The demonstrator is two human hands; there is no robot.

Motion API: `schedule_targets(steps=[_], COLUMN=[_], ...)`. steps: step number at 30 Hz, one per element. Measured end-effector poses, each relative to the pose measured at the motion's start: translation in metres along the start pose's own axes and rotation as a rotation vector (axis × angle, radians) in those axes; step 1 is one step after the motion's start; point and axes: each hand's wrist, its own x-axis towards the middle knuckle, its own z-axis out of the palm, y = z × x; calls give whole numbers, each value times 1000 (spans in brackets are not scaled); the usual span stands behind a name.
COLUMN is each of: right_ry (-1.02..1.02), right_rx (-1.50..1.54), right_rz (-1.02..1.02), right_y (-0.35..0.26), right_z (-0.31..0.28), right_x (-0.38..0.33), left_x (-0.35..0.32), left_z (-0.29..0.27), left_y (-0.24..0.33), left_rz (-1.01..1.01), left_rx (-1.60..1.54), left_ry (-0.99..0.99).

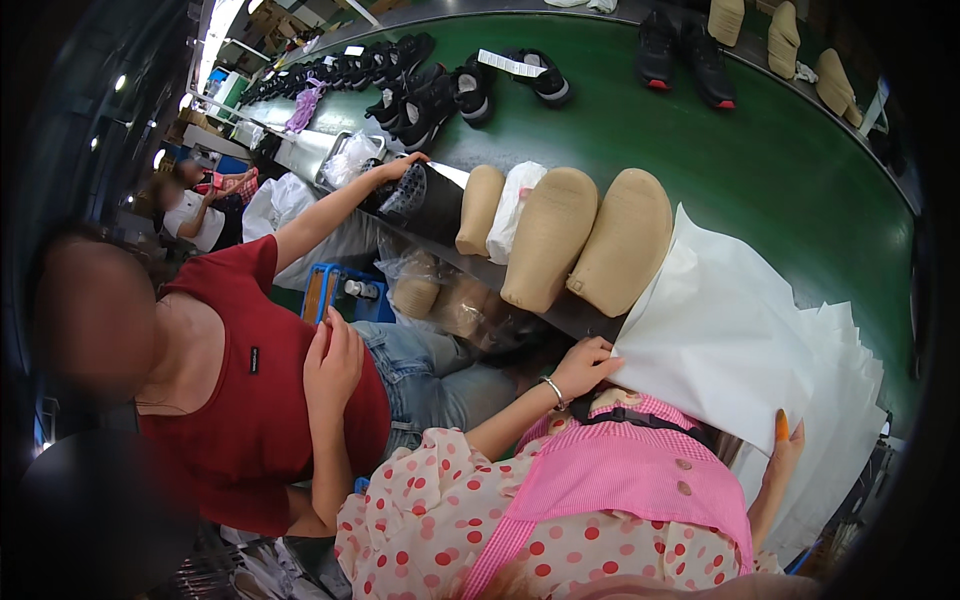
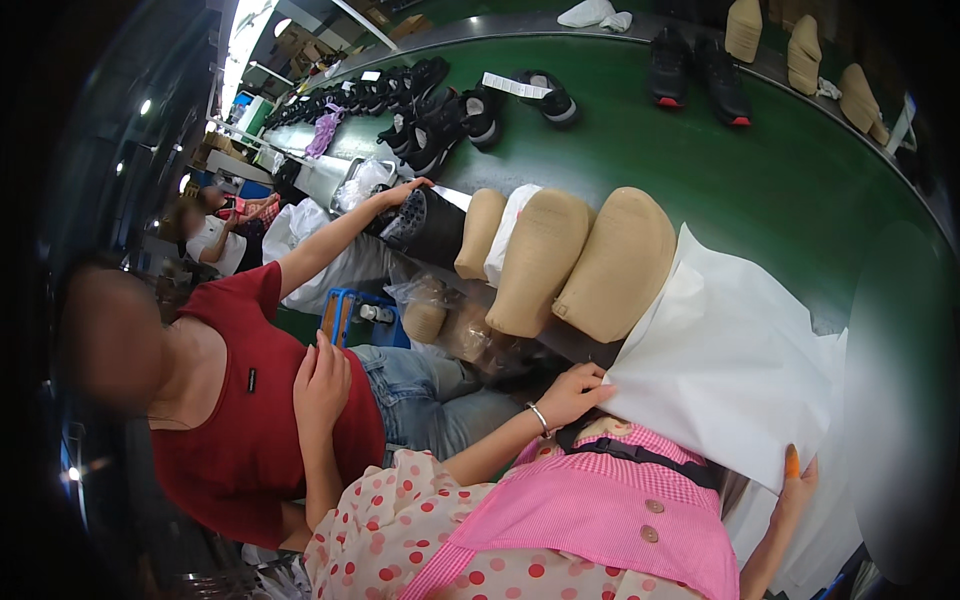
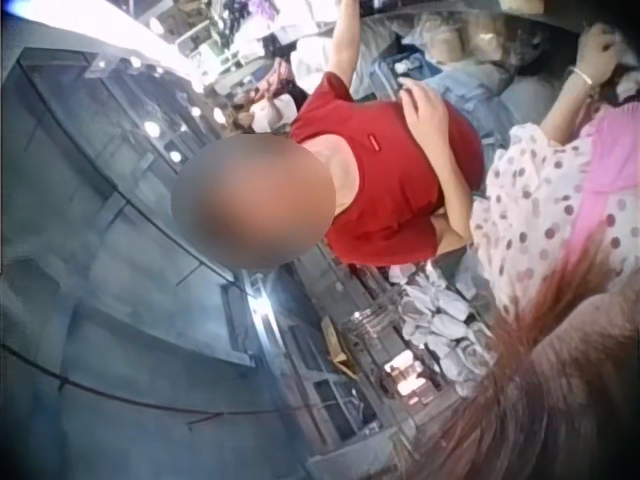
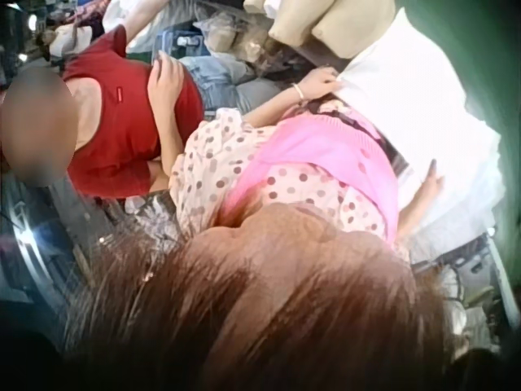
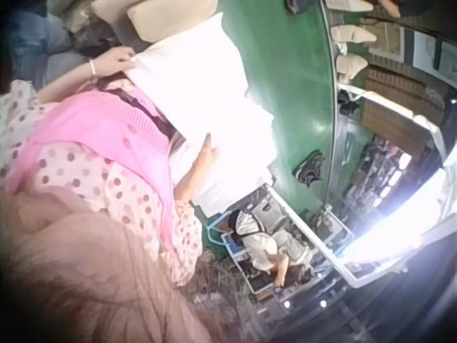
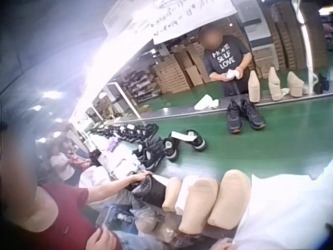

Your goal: The person repeatedly folds white tissue paper sheets by hand and stacks them on a green worktable. The person uses an orange utility knife to trim edges of the folded sheets. Shoe lasts and other materials are visible nearby.

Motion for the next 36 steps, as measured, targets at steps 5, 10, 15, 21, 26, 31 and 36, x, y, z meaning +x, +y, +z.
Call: schedule_targets(steps=[5,10,15,21,26,31,36], right_ry=[35,63,157,263,301,325,315], right_rx=[-178,-123,-315,-415,-480,-557,-411], right_rz=[-139,-145,-50,-168,-142,-149,-112], right_y=[5,36,11,31,13,-2,-10], right_z=[2,-14,-10,-7,12,22,21], right_x=[1,9,-7,-6,-17,-27,-33], left_x=[-1,-2,2,-1,-3,-7,-7], left_z=[-2,-7,-10,-6,-3,0,-5], left_y=[-7,-5,-8,-10,-10,-11,-4], left_rz=[-30,-64,-89,-99,-104,-95,-112], left_rx=[-11,9,17,-64,-77,-68,-370], left_ry=[35,33,1,69,71,96,13])
